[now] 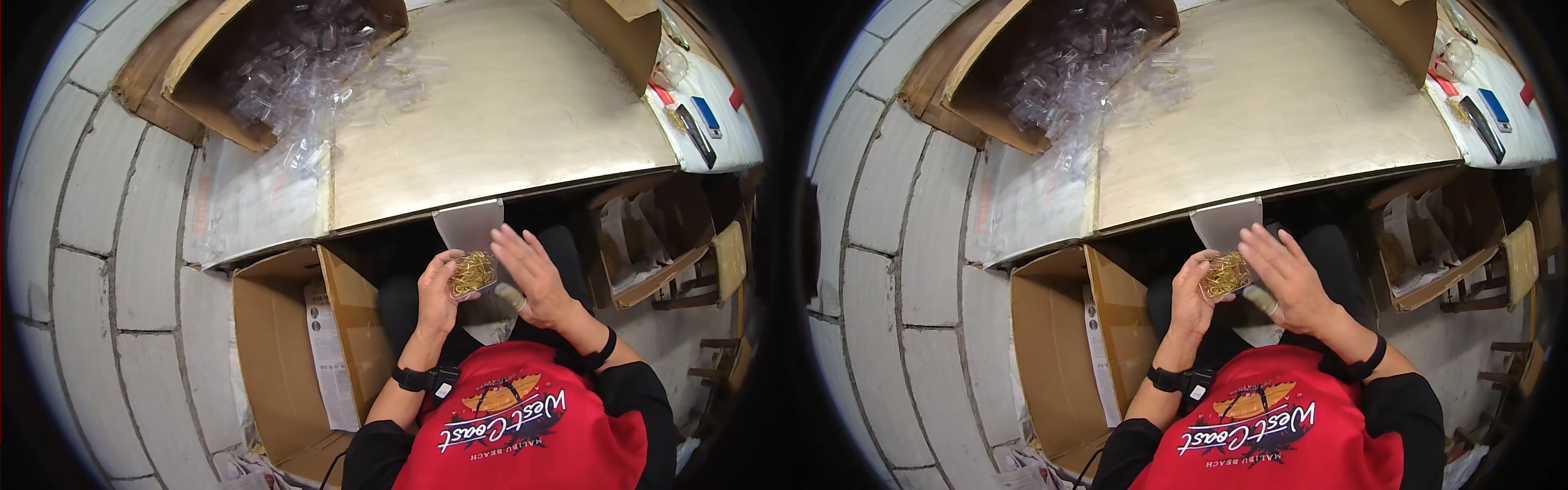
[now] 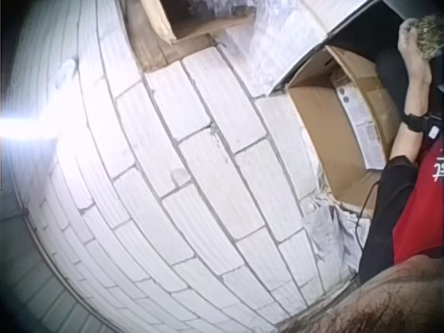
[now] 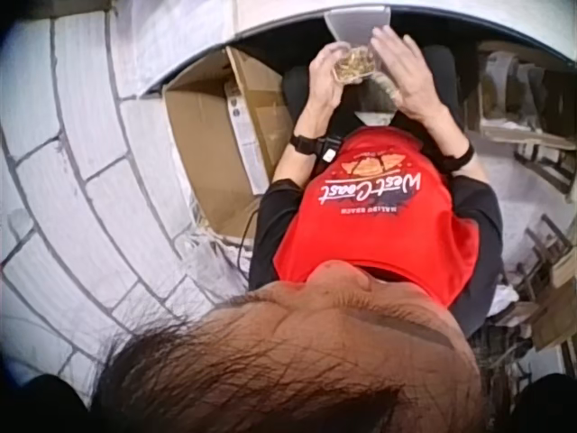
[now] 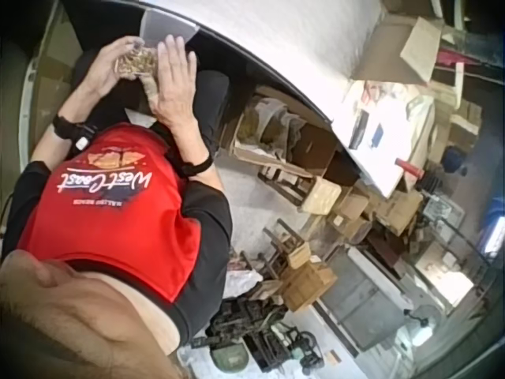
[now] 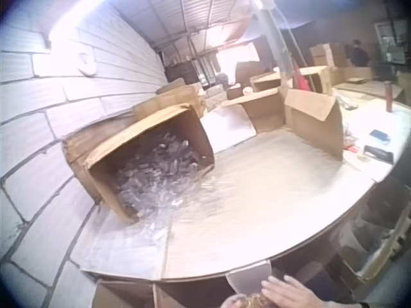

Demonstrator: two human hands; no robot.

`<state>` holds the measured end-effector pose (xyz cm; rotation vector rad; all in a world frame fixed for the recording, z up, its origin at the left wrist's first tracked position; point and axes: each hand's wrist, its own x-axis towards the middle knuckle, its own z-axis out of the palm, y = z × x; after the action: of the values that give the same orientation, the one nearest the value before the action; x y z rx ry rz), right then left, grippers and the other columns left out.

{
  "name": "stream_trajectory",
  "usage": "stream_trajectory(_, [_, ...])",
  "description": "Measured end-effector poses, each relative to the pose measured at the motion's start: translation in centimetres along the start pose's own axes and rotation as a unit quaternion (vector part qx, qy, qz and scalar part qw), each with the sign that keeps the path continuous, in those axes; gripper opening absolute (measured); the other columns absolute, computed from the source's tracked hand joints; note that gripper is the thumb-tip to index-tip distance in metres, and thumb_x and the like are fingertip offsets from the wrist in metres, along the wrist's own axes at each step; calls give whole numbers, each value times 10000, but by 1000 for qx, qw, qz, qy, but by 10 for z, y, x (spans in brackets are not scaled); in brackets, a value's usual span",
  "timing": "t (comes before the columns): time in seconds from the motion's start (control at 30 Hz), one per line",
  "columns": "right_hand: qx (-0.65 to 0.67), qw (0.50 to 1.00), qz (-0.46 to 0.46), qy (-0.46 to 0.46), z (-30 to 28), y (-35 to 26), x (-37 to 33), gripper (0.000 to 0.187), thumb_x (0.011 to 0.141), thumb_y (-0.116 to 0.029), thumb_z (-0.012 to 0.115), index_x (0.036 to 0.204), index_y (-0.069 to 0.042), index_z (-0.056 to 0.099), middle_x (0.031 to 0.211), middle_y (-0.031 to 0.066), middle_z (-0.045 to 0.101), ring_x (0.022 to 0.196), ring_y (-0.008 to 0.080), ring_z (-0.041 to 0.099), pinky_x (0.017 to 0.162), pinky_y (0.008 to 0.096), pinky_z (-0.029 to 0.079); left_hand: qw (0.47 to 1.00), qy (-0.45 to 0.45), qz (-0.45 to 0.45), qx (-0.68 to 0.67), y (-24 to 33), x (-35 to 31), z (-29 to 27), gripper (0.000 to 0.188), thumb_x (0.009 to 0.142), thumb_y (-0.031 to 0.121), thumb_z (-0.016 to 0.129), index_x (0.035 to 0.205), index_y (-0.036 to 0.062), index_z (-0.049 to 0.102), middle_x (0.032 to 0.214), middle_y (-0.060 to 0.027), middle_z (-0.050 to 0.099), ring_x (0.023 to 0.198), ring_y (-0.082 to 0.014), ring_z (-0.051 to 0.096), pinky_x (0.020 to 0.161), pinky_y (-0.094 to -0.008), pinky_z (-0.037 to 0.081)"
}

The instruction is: The person sits on the floor and repeatedly picks up small yellow metal springs from a table, placing them into small clear plastic containers. After filling several containers, the person places them into a cardboard box. Finally, the person handles a newspaper and a large bundle of springs.

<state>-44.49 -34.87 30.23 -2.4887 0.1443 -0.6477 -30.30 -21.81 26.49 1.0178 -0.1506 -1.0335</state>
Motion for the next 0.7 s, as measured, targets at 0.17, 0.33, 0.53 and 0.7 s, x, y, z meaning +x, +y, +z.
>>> stream_trajectory(0.17, [-126,982,-64,-125,15,-9,-1,545,851,-312,601,1320,-83,446,1422,86,391,1348,252,322,1100,485,179,1000,-15,16,18,4,7,-5,276,972,243,426,1085,20,544,963,-97,628,785,-178,662,559,-319,589])
stream_trajectory(0.33, [18,999,-35,7,6,-6,8,474,803,-179,656,1233,-43,509,1324,129,485,1260,295,439,1024,471,342,1000,0,0,13,14,6,-3,300,978,258,417,1081,12,554,947,-92,630,758,-173,657,552,-305,578])
stream_trajectory(0.53, [-44,986,18,161,-41,37,15,380,755,3,640,1127,3,565,1188,166,562,1146,319,535,937,375,465,999,-3,24,45,24,13,-17,286,954,216,455,1079,-21,554,931,-153,635,744,-229,659,505,-305,544])
stream_trajectory(0.7, [-179,931,233,217,-121,193,41,418,870,-195,578,1238,-9,504,1247,221,521,1188,362,480,992,396,403,998,46,23,42,35,8,-44,257,901,156,501,1081,-23,540,902,-146,633,716,-232,674,465,-316,582])
